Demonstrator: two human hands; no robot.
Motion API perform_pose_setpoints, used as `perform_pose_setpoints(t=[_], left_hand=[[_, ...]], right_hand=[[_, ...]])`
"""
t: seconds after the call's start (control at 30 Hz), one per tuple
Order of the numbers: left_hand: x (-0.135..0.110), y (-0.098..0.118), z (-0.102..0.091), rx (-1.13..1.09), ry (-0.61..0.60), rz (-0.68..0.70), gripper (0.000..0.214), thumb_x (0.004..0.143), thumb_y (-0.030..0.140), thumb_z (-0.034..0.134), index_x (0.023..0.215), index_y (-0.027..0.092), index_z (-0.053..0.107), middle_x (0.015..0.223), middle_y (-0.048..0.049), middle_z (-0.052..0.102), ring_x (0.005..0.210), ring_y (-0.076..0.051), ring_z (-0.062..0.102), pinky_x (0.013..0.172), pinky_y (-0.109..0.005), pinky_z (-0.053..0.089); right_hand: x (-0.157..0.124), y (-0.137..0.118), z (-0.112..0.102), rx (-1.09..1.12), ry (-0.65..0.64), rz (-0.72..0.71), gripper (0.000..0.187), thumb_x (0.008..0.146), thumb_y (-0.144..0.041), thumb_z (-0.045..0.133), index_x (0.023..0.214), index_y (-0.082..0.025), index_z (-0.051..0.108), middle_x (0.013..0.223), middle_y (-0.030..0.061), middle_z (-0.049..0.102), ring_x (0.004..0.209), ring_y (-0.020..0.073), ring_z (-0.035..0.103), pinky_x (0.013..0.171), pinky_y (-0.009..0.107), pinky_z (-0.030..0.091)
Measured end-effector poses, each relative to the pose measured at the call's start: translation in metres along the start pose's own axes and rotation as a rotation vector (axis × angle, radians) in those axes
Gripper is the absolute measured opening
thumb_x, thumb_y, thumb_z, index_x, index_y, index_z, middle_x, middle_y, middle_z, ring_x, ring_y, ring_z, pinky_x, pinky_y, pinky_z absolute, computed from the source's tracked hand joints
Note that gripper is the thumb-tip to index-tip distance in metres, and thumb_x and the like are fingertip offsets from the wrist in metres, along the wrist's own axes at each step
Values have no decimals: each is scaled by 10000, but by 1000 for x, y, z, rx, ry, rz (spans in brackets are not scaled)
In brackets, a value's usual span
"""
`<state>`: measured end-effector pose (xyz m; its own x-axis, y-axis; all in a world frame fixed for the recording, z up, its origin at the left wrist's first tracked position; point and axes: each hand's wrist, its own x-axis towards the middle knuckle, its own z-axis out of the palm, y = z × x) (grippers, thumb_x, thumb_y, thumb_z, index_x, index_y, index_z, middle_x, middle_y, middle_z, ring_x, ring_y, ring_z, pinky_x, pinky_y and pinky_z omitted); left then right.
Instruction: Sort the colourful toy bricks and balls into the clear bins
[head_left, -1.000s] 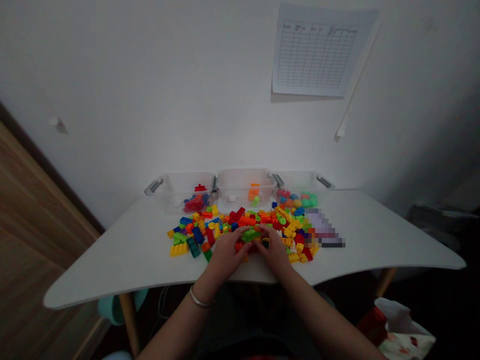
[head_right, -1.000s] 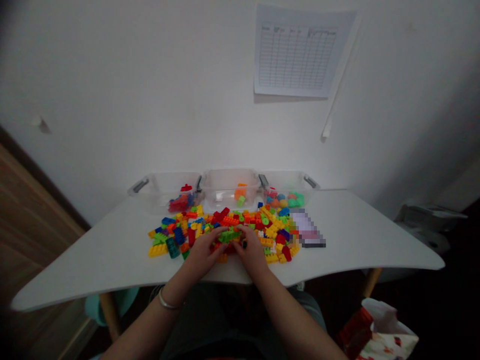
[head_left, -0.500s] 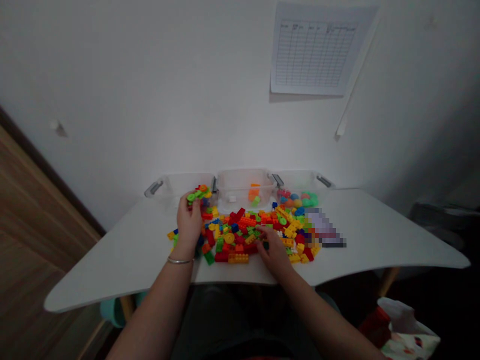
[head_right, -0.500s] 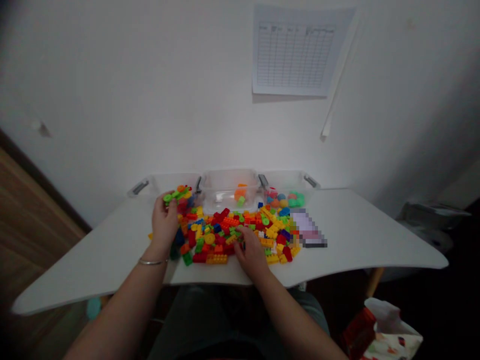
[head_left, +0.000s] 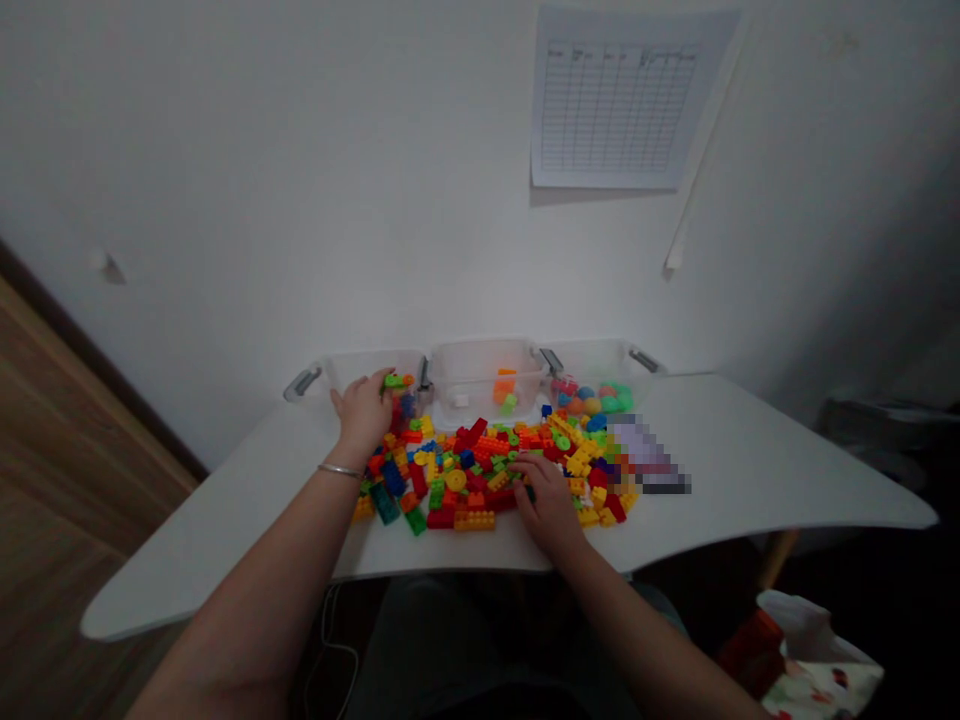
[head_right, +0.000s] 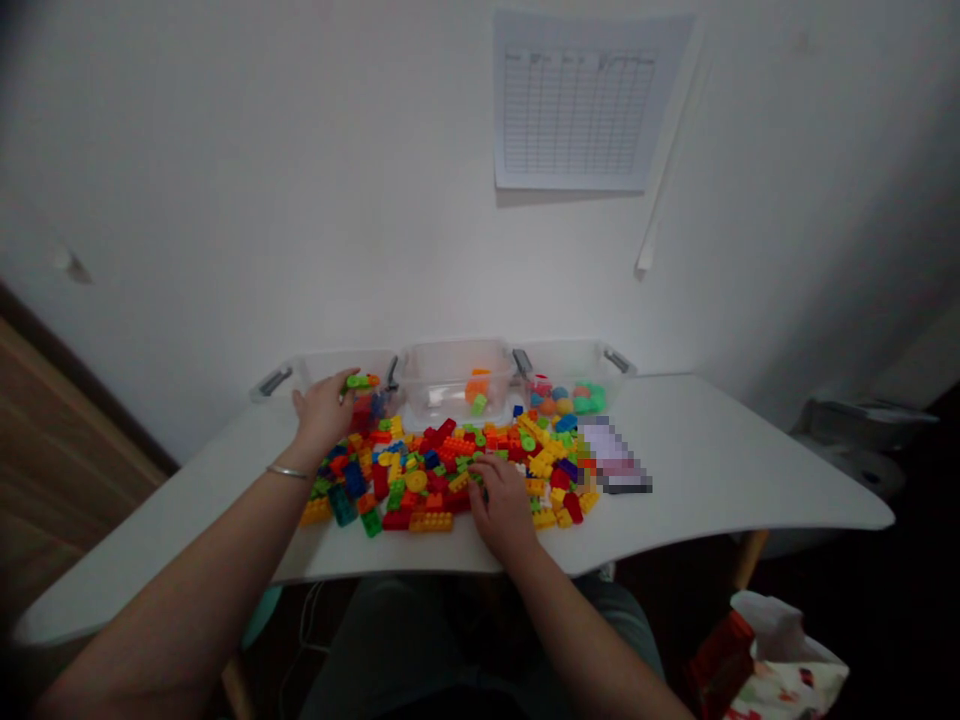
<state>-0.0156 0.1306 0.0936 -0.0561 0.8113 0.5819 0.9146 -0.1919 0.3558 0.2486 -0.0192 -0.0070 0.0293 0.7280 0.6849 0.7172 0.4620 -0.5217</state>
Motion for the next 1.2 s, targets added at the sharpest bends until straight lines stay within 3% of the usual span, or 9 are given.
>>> perform_pose_setpoints(t=[0.1,0.17,0.43,0.73,0.93,1.07,1.2], left_hand=[[-8,3,8,73,6,-42,501,882,299,417,1357,148,468,1219,-192,625,1221,-359,490,1076,-684,156],[-10,3,11,115,-4,-18,481,895,314,393,1324,125,496,1196,-200,632,1202,-357,498,1086,-675,156],[-12,1,13,240,-59,45,442,937,320,286,1179,175,626,1214,-139,635,1184,-339,486,1088,-687,147],[-14,-7,10,203,-69,110,453,914,350,390,1323,218,532,1391,-92,536,1292,-339,407,1101,-677,135],[-28,10,4,73,-13,256,386,881,274,449,1220,206,622,1253,-85,629,1167,-264,516,1045,-469,352],[-54,28,4,132,-215,449,309,885,250,466,1076,250,709,1086,-72,692,1026,-257,566,929,-414,423],[-71,32,6,202,-386,521,360,903,212,446,1169,301,672,1071,-79,686,958,-248,598,837,-384,454]], right_hand=[[0,-1,0,-9,-22,-4,212,889,-210,483,1028,-205,643,1120,98,642,1083,241,571,972,460,452],[0,0,0,-10,-29,-1,213,888,-204,482,1028,-200,642,1114,101,641,1076,240,572,967,457,456],[0,1,1,-15,-48,-7,204,881,-196,491,1015,-192,645,1102,102,643,1069,239,571,966,441,453],[1,1,1,-23,-70,-2,201,880,-192,490,1012,-192,642,1090,96,650,1057,238,569,962,438,450],[1,1,1,-16,-79,-4,201,890,-196,477,1011,-194,639,1086,96,647,1048,235,565,952,439,453],[1,1,0,-14,-83,-13,196,887,-187,478,999,-194,639,1070,93,652,1042,237,565,950,441,449],[1,1,0,-10,-79,-21,196,885,-187,480,999,-199,639,1063,90,654,1032,232,567,940,434,453]])
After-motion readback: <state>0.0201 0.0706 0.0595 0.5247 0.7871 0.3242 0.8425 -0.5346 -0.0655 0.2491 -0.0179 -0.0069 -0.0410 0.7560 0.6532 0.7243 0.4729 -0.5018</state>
